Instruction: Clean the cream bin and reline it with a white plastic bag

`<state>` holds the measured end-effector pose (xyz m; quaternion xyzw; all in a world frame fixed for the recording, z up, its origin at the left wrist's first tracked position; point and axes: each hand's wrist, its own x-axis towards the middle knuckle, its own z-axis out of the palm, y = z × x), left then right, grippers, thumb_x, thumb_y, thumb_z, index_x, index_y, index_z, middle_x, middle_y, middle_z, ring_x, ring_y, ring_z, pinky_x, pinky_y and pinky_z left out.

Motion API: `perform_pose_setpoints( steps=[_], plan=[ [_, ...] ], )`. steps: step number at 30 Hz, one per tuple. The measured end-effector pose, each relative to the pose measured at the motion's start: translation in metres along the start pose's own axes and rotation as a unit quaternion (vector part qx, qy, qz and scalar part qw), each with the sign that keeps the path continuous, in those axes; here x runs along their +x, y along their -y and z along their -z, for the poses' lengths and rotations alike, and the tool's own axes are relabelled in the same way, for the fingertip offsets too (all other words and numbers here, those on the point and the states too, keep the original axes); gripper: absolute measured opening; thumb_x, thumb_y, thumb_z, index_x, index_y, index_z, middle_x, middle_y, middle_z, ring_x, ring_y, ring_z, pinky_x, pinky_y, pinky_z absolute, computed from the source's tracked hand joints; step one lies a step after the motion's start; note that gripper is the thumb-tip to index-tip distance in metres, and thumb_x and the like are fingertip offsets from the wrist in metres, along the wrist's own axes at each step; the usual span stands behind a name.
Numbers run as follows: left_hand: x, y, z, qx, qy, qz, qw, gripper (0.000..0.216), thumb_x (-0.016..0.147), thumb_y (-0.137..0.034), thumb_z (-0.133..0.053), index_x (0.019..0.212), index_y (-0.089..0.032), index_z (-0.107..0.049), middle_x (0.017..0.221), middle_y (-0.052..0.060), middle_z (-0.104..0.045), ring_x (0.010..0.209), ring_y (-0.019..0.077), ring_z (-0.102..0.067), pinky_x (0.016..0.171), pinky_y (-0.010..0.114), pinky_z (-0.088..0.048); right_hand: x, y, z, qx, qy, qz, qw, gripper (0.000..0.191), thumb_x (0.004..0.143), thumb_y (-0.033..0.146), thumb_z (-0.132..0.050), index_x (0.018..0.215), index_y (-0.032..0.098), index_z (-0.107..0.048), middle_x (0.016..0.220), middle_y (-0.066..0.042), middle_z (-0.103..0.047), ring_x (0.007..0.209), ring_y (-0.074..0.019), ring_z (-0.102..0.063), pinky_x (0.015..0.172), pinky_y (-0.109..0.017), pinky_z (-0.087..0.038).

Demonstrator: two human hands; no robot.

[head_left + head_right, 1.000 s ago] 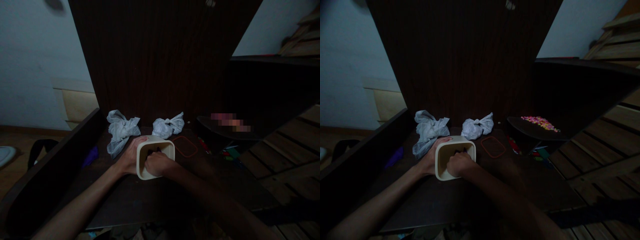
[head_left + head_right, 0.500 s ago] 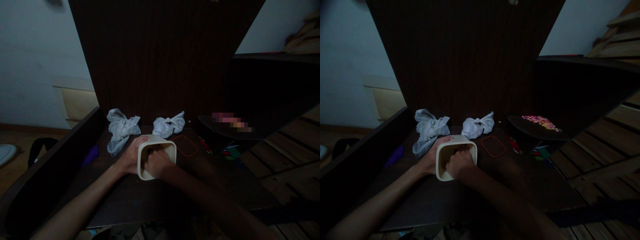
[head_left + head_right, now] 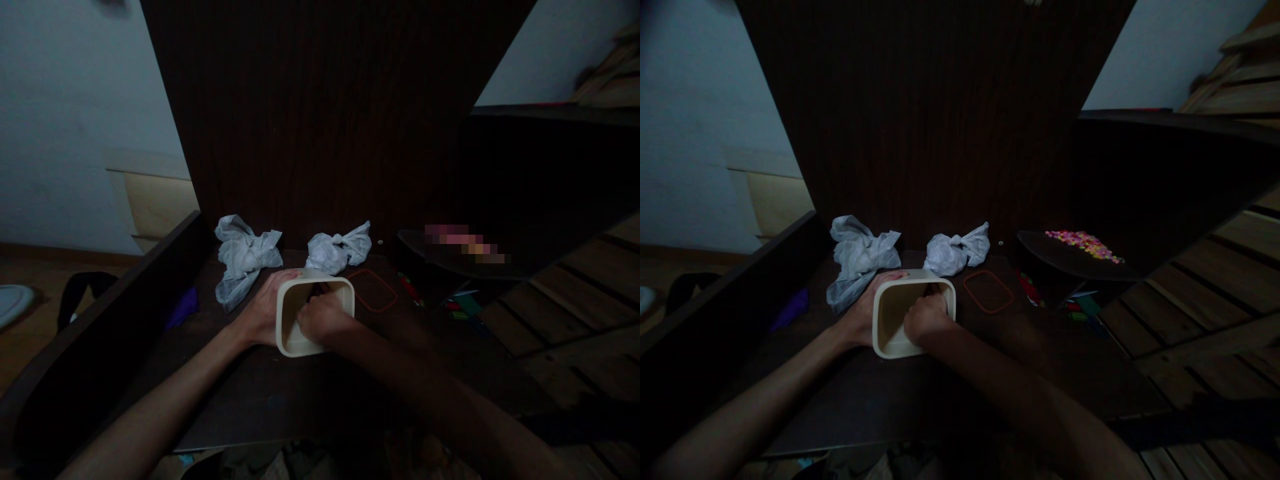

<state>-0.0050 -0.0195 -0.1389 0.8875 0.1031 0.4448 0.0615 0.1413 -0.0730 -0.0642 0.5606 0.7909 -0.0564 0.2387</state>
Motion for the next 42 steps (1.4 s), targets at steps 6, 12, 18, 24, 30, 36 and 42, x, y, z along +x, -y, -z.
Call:
perform_pose_setpoints(
  steps=[6, 12, 18, 24, 30, 36, 42],
  plan=[
    [-0.001, 0.001, -0.002, -0.007, -0.004, -0.010, 1.000, 0.108, 0.067, -0.049, -0.083, 0.153, -0.019, -0.025, 0.136, 0.023, -0.056, 0.129, 0.0441, -0.056, 0.104, 0.063, -0.049, 0.000, 0.001, -0.006, -0.005, -0.012, -0.017, 1.000, 0.038, 0.098, 0.014, -0.042, 0.111, 0.009, -0.077, 0.112, -0.026, -0.074, 0.108, -0.0321, -0.072, 0.084, -0.045, -0.055],
    [-0.003, 0.004, -0.003, 0.002, 0.005, -0.027, 1.000, 0.108, 0.068, -0.050, -0.083, 0.153, -0.019, -0.023, 0.138, 0.023, -0.055, 0.129, 0.0437, -0.056, 0.105, 0.064, -0.049, -0.007, -0.002, -0.011, 0.008, -0.022, 0.035, 0.999, 0.039, 0.100, 0.024, -0.042, 0.106, 0.011, -0.079, 0.108, -0.023, -0.076, 0.107, -0.0326, -0.073, 0.087, -0.047, -0.053],
    [-0.004, 0.006, -0.001, -0.005, 0.005, -0.009, 1.000, 0.102, 0.068, -0.043, -0.082, 0.150, -0.017, -0.029, 0.138, 0.024, -0.055, 0.130, 0.0435, -0.055, 0.104, 0.063, -0.050, -0.010, -0.003, -0.008, 0.027, -0.027, 0.050, 0.998, 0.052, 0.104, 0.031, -0.031, 0.107, 0.007, -0.077, 0.109, -0.023, -0.076, 0.106, -0.0312, -0.073, 0.086, -0.044, -0.053],
    [-0.004, 0.007, 0.000, -0.011, 0.011, 0.002, 1.000, 0.104, 0.065, -0.047, -0.084, 0.149, -0.017, -0.031, 0.139, 0.023, -0.054, 0.130, 0.0422, -0.055, 0.103, 0.063, -0.050, -0.019, -0.001, -0.002, 0.032, -0.030, 0.062, 0.997, 0.056, 0.105, 0.039, -0.029, 0.108, 0.009, -0.077, 0.108, -0.022, -0.076, 0.108, -0.0318, -0.072, 0.096, -0.047, -0.048],
    [-0.003, 0.006, 0.000, -0.004, 0.004, 0.002, 1.000, 0.100, 0.069, -0.053, -0.081, 0.147, -0.014, -0.031, 0.137, 0.025, -0.052, 0.129, 0.0421, -0.055, 0.102, 0.062, -0.051, -0.053, 0.004, -0.003, 0.084, -0.083, 0.052, 0.992, 0.057, 0.105, 0.046, -0.036, 0.104, 0.007, -0.077, 0.107, -0.022, -0.076, 0.110, -0.0295, -0.069, 0.115, -0.047, -0.032],
    [-0.004, 0.007, -0.002, 0.007, 0.001, -0.001, 1.000, 0.099, 0.068, -0.049, -0.083, 0.147, -0.016, -0.033, 0.137, 0.024, -0.054, 0.129, 0.0424, -0.055, 0.102, 0.061, -0.051, -0.088, 0.009, -0.009, 0.172, -0.108, 0.010, 0.979, 0.071, 0.098, 0.065, -0.042, 0.116, 0.003, -0.071, 0.118, -0.026, -0.071, 0.110, -0.0344, -0.068, 0.099, -0.043, -0.048],
    [-0.004, 0.006, 0.001, 0.003, 0.012, 0.003, 1.000, 0.108, 0.064, -0.052, -0.085, 0.149, -0.016, -0.029, 0.137, 0.025, -0.052, 0.130, 0.0430, -0.055, 0.103, 0.063, -0.050, -0.100, 0.022, -0.021, 0.110, -0.123, 0.022, 0.986, 0.079, 0.094, 0.069, -0.046, 0.122, -0.001, -0.069, 0.125, -0.031, -0.067, 0.122, -0.0424, -0.060, 0.109, -0.052, -0.042]
  ],
)
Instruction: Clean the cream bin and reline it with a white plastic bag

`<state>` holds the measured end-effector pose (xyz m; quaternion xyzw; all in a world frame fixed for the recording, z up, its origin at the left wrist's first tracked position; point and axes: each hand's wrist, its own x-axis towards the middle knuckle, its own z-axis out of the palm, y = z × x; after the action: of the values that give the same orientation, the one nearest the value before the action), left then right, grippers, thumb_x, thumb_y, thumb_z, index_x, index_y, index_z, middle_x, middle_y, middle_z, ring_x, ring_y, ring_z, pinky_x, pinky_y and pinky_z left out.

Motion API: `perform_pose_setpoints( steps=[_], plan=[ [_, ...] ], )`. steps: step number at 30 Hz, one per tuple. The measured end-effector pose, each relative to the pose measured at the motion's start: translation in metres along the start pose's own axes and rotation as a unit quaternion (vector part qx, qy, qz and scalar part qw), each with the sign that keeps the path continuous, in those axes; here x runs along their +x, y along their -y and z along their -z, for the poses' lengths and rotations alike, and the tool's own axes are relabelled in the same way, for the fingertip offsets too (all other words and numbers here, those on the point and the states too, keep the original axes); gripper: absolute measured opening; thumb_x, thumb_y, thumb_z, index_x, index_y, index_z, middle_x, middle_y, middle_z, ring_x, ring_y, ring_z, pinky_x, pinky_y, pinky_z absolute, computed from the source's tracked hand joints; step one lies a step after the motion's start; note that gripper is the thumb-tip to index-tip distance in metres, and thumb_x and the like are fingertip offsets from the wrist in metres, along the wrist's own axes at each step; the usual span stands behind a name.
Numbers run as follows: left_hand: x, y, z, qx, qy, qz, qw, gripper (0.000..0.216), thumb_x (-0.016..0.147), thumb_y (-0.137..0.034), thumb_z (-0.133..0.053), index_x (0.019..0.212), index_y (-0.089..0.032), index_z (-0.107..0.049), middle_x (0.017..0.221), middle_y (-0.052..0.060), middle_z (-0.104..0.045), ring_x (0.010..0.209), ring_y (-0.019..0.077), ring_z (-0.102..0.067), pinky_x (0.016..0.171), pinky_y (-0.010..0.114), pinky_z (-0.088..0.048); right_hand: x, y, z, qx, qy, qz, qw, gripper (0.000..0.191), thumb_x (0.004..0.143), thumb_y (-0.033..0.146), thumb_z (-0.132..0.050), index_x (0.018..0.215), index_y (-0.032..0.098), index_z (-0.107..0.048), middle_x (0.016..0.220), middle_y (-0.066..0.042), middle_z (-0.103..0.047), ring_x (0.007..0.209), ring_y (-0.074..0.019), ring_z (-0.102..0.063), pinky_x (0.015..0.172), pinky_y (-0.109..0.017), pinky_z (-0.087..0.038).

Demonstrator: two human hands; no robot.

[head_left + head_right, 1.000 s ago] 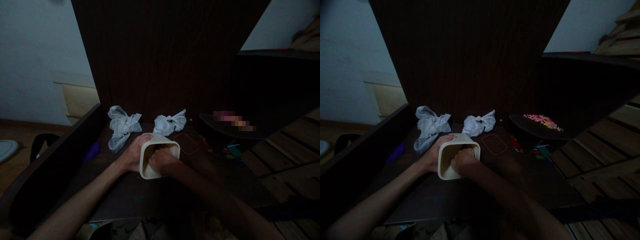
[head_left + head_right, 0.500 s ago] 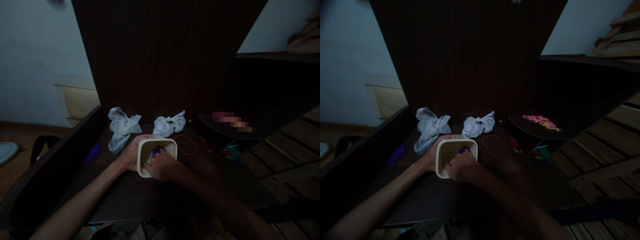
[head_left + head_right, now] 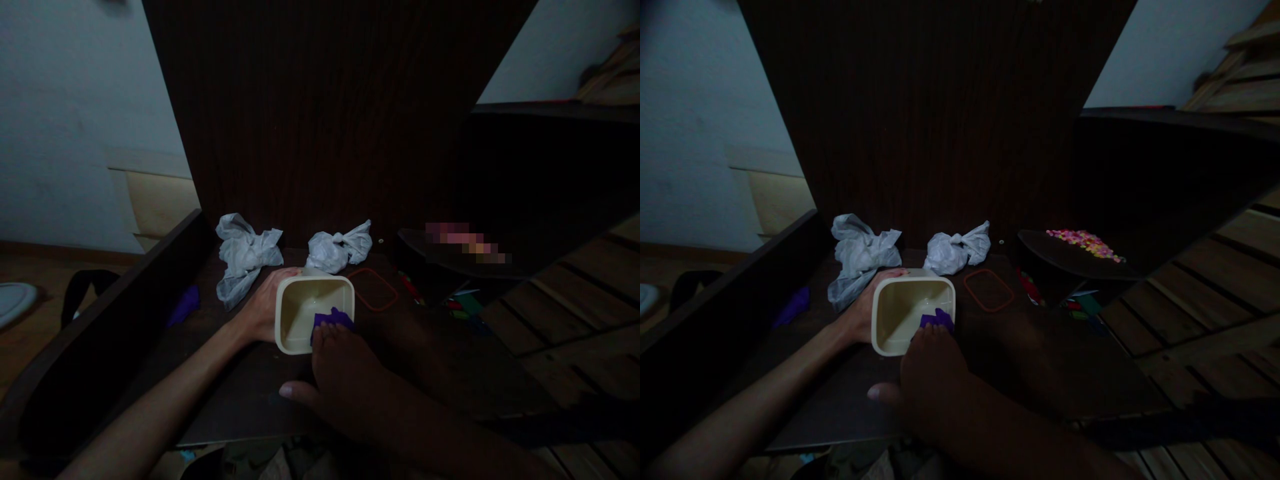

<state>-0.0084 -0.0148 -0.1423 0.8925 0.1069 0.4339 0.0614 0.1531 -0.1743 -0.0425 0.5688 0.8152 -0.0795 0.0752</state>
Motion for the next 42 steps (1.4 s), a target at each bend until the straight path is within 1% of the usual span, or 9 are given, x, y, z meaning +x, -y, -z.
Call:
perform_pose_setpoints(
  steps=[6, 9, 13, 19, 26, 30, 34, 38, 42],
  plan=[
    [0.001, -0.001, -0.001, -0.012, -0.008, 0.000, 1.000, 0.107, 0.066, -0.052, -0.084, 0.151, -0.018, -0.029, 0.138, 0.023, -0.053, 0.128, 0.0434, -0.055, 0.104, 0.064, -0.049, -0.004, 0.001, -0.002, 0.027, 0.001, -0.011, 1.000, 0.080, 0.094, 0.065, -0.050, 0.128, -0.006, -0.065, 0.132, -0.035, -0.061, 0.127, -0.0451, -0.057, 0.109, -0.055, -0.042],
    [0.002, -0.002, -0.001, -0.012, -0.007, -0.004, 1.000, 0.105, 0.068, -0.054, -0.082, 0.151, -0.019, -0.028, 0.137, 0.022, -0.053, 0.128, 0.0426, -0.056, 0.104, 0.064, -0.049, 0.004, -0.006, -0.004, 0.094, -0.018, -0.014, 0.995, 0.089, 0.091, 0.072, -0.050, 0.131, -0.007, -0.060, 0.131, -0.035, -0.061, 0.127, -0.0449, -0.056, 0.109, -0.054, -0.041],
    [0.003, -0.005, 0.000, -0.004, -0.007, -0.011, 1.000, 0.101, 0.071, -0.050, -0.082, 0.150, -0.018, -0.027, 0.135, 0.023, -0.054, 0.128, 0.0413, -0.056, 0.103, 0.061, -0.050, 0.022, -0.016, -0.002, 0.168, 0.029, -0.016, 0.985, 0.103, 0.084, 0.084, -0.044, 0.136, -0.004, -0.057, 0.137, -0.034, -0.057, 0.127, -0.0438, -0.057, 0.108, -0.053, -0.043],
    [0.001, -0.005, -0.001, 0.000, -0.007, -0.012, 1.000, 0.107, 0.068, -0.051, -0.084, 0.151, -0.019, -0.025, 0.136, 0.023, -0.053, 0.129, 0.0424, -0.055, 0.104, 0.062, -0.049, 0.046, -0.025, -0.005, 0.138, 0.103, -0.007, 0.985, 0.131, 0.070, 0.088, -0.059, 0.151, -0.011, -0.032, 0.155, -0.037, -0.033, 0.146, -0.0468, -0.035, 0.120, -0.050, -0.030],
    [-0.001, -0.003, -0.003, -0.007, -0.014, -0.012, 1.000, 0.110, 0.065, -0.054, -0.085, 0.151, -0.019, -0.025, 0.136, 0.023, -0.053, 0.129, 0.0434, -0.055, 0.104, 0.063, -0.049, 0.074, -0.027, -0.013, 0.113, 0.152, -0.010, 0.982, 0.148, 0.063, 0.097, -0.051, 0.155, -0.012, -0.013, 0.161, -0.038, -0.012, 0.152, -0.0481, -0.015, 0.126, -0.050, -0.015],
    [-0.002, -0.002, -0.003, -0.016, -0.011, -0.006, 1.000, 0.111, 0.065, -0.054, -0.085, 0.152, -0.022, -0.024, 0.136, 0.022, -0.053, 0.128, 0.0431, -0.055, 0.103, 0.063, -0.049, 0.079, -0.029, -0.013, 0.123, 0.162, 0.002, 0.979, 0.146, 0.063, 0.094, -0.056, 0.157, -0.010, -0.013, 0.163, -0.035, -0.010, 0.153, -0.0463, -0.015, 0.125, -0.050, -0.017],
    [-0.001, -0.002, -0.003, -0.015, -0.011, 0.000, 1.000, 0.106, 0.067, -0.052, -0.084, 0.151, -0.022, -0.026, 0.135, 0.021, -0.053, 0.128, 0.0427, -0.055, 0.103, 0.063, -0.050, 0.073, -0.031, -0.016, 0.146, 0.123, 0.047, 0.980, 0.139, 0.066, 0.086, -0.065, 0.157, -0.008, -0.018, 0.163, -0.033, -0.016, 0.152, -0.0457, -0.020, 0.123, -0.051, -0.022],
    [0.000, -0.002, -0.001, -0.010, -0.014, -0.002, 1.000, 0.106, 0.067, -0.053, -0.083, 0.151, -0.022, -0.026, 0.135, 0.021, -0.053, 0.127, 0.0425, -0.056, 0.103, 0.063, -0.050, 0.055, -0.027, -0.019, 0.169, 0.055, 0.098, 0.979, 0.123, 0.068, 0.070, -0.077, 0.152, -0.009, -0.032, 0.159, -0.034, -0.028, 0.150, -0.0427, -0.028, 0.123, -0.047, -0.025],
    [-0.001, -0.002, -0.001, -0.002, -0.006, -0.006, 1.000, 0.106, 0.068, -0.050, -0.083, 0.151, -0.019, -0.025, 0.135, 0.023, -0.052, 0.128, 0.0432, -0.055, 0.101, 0.063, -0.050, 0.028, -0.022, -0.018, 0.207, 0.028, 0.104, 0.972, 0.107, 0.077, 0.058, -0.075, 0.153, -0.004, -0.034, 0.160, -0.031, -0.030, 0.151, -0.0392, -0.029, 0.122, -0.047, -0.029]
  ],
)
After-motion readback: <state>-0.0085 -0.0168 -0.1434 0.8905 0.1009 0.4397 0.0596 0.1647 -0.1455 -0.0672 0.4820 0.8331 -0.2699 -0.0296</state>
